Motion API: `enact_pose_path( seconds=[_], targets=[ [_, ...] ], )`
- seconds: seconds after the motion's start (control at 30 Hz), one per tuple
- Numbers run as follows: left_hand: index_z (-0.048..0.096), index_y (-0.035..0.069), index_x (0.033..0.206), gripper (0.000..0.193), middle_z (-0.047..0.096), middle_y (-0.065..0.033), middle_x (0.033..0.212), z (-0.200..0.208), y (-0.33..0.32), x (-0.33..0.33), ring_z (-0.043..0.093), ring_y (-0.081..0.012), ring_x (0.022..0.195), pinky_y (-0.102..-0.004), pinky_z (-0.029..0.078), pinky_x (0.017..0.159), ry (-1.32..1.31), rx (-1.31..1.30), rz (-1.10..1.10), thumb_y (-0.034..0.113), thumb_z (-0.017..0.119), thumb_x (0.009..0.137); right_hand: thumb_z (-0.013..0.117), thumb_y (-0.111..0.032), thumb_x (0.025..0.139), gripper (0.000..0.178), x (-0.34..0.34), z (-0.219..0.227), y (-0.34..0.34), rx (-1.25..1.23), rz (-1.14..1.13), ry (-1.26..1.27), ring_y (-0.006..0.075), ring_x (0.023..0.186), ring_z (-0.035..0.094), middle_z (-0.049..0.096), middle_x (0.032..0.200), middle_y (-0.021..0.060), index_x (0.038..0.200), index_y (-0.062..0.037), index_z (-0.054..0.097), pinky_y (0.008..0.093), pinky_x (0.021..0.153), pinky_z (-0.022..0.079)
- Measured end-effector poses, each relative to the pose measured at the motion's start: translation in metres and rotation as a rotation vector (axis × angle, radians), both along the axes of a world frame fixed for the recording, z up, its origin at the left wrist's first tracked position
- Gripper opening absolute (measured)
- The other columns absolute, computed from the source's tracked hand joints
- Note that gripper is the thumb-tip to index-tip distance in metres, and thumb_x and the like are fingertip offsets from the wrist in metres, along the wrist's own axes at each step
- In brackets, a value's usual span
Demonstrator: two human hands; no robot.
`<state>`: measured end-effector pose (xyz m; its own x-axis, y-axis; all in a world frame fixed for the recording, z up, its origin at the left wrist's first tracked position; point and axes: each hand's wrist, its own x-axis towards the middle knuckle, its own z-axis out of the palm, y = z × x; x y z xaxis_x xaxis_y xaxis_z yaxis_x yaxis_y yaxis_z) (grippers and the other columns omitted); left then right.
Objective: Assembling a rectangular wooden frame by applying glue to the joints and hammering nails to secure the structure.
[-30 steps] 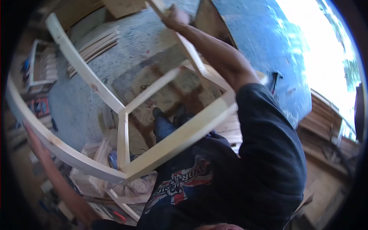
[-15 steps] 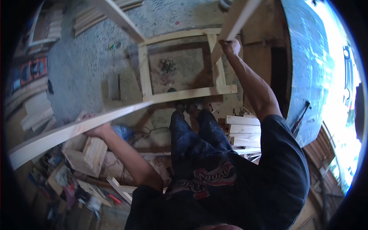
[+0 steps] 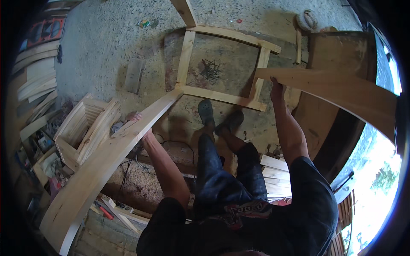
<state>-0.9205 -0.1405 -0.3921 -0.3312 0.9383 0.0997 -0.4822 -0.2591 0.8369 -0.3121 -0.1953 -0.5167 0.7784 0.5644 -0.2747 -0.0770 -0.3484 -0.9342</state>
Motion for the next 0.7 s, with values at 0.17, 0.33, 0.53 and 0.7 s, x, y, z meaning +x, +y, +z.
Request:
enact_pose_path(
  seconds=[0.17,0.33,0.53,0.7],
  targets=[
    [0.054,0.002,0.086,0.026,0.057,-0.0129,0.077,-0.047,-0.035,-0.025,0.054,-0.0256,0.069,-0.0406,0.049,0.076,0.242,-0.163,0.066,0.022,0.041,0.093,0.078,-0.014,0.083,0.039,-0.007,-0.011,-0.015,0.009,0.074,0.079,0.0191,0.099,0.058,0.061,0.108,0.0074,0.115,-0.0015,0.061,0.0336,0.092,0.045],
    [0.062,-0.001,0.100,0.047,0.067,-0.0146,0.093,-0.026,-0.052,-0.021,0.063,-0.0291,0.093,-0.0446,0.048,0.097,0.467,-0.321,0.113,0.037,0.033,0.102,0.079,-0.025,0.083,0.062,-0.005,0.028,-0.021,-0.320,0.209,-0.095,0.0246,0.108,0.058,0.062,0.114,0.0137,0.133,-0.0001,0.051,0.0372,0.094,0.046],
    [0.061,0.004,0.123,0.049,0.064,-0.0131,0.127,0.084,-0.070,-0.017,0.056,-0.0307,0.124,-0.0490,0.036,0.114,-0.086,-0.692,0.353,0.043,0.042,0.101,0.077,-0.026,0.081,0.060,-0.024,0.177,-0.086,-0.566,0.429,-0.283,0.0349,0.104,0.063,0.065,0.112,0.0220,0.129,0.0014,0.054,0.0419,0.093,0.048],
    [0.061,0.002,0.125,0.050,0.064,-0.0159,0.124,0.227,-0.079,-0.059,0.062,-0.0317,0.113,-0.0471,0.052,0.099,-0.066,-0.437,0.433,0.037,0.059,0.090,0.070,-0.026,0.086,0.053,-0.008,0.328,-0.195,-0.603,0.925,-0.529,0.0438,0.130,0.047,0.053,0.135,0.0267,0.131,-0.0031,0.057,0.0495,0.110,0.039]
  ],
)
